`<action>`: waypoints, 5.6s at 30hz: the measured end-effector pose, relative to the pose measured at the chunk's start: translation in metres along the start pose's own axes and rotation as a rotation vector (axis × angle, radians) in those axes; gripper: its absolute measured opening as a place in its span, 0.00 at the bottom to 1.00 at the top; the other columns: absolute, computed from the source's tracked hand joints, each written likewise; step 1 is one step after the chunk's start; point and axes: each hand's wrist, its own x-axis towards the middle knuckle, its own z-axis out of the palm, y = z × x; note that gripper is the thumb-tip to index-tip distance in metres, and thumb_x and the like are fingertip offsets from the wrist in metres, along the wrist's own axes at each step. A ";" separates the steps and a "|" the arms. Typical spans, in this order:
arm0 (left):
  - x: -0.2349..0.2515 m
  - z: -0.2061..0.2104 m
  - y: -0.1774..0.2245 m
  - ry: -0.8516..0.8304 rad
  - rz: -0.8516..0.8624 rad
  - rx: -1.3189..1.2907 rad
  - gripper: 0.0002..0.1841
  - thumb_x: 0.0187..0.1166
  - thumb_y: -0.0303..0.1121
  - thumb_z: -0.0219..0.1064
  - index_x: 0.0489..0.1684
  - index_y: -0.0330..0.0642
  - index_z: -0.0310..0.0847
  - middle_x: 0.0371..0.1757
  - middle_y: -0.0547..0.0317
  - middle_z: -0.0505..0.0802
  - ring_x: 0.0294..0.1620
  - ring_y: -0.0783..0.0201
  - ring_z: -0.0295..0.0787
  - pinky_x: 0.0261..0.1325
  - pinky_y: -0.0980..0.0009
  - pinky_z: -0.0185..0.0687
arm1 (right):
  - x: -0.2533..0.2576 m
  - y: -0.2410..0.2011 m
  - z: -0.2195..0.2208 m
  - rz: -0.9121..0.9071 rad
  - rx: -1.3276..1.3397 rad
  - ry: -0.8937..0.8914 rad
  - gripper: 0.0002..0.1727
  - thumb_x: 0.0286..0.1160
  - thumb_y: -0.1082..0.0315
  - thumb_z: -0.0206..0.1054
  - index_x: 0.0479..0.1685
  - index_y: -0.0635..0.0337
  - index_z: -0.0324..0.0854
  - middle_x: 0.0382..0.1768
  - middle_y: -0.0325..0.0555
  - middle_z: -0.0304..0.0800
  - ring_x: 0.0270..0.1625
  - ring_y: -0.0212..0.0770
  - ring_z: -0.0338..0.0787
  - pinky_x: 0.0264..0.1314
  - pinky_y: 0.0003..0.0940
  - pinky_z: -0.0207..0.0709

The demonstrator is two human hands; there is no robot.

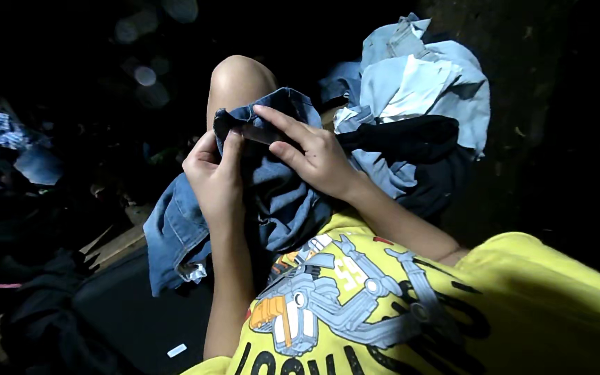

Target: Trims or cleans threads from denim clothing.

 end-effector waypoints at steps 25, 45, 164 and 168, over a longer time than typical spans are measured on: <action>0.006 -0.010 -0.006 -0.051 -0.005 -0.109 0.08 0.79 0.23 0.62 0.34 0.47 0.85 0.28 0.77 0.91 0.30 0.81 0.88 0.39 0.81 0.87 | 0.049 -0.013 -0.027 0.364 0.853 -0.327 0.17 0.91 0.67 0.51 0.64 0.63 0.82 0.22 0.25 0.74 0.19 0.16 0.66 0.19 0.12 0.58; 0.005 -0.006 -0.001 -0.043 -0.027 -0.094 0.09 0.75 0.21 0.66 0.29 0.48 0.86 0.26 0.77 0.92 0.29 0.83 0.88 0.36 0.82 0.86 | 0.022 0.007 0.011 -0.213 -0.158 0.143 0.26 0.87 0.54 0.60 0.73 0.62 0.83 0.32 0.51 0.87 0.31 0.45 0.85 0.33 0.38 0.79; 0.007 0.011 0.006 -0.020 0.101 0.061 0.06 0.89 0.26 0.49 0.54 0.40 0.70 0.42 0.73 0.83 0.43 0.87 0.82 0.51 0.85 0.81 | 0.047 0.009 -0.004 -0.236 0.253 0.134 0.21 0.70 0.67 0.75 0.58 0.74 0.87 0.34 0.46 0.86 0.32 0.23 0.76 0.35 0.15 0.70; 0.010 0.003 0.003 -0.055 0.116 0.106 0.04 0.86 0.25 0.54 0.50 0.41 0.72 0.41 0.76 0.84 0.44 0.89 0.81 0.53 0.86 0.79 | 0.057 0.012 -0.004 -0.319 0.157 0.089 0.09 0.69 0.70 0.76 0.41 0.69 0.92 0.33 0.50 0.85 0.38 0.32 0.84 0.42 0.21 0.77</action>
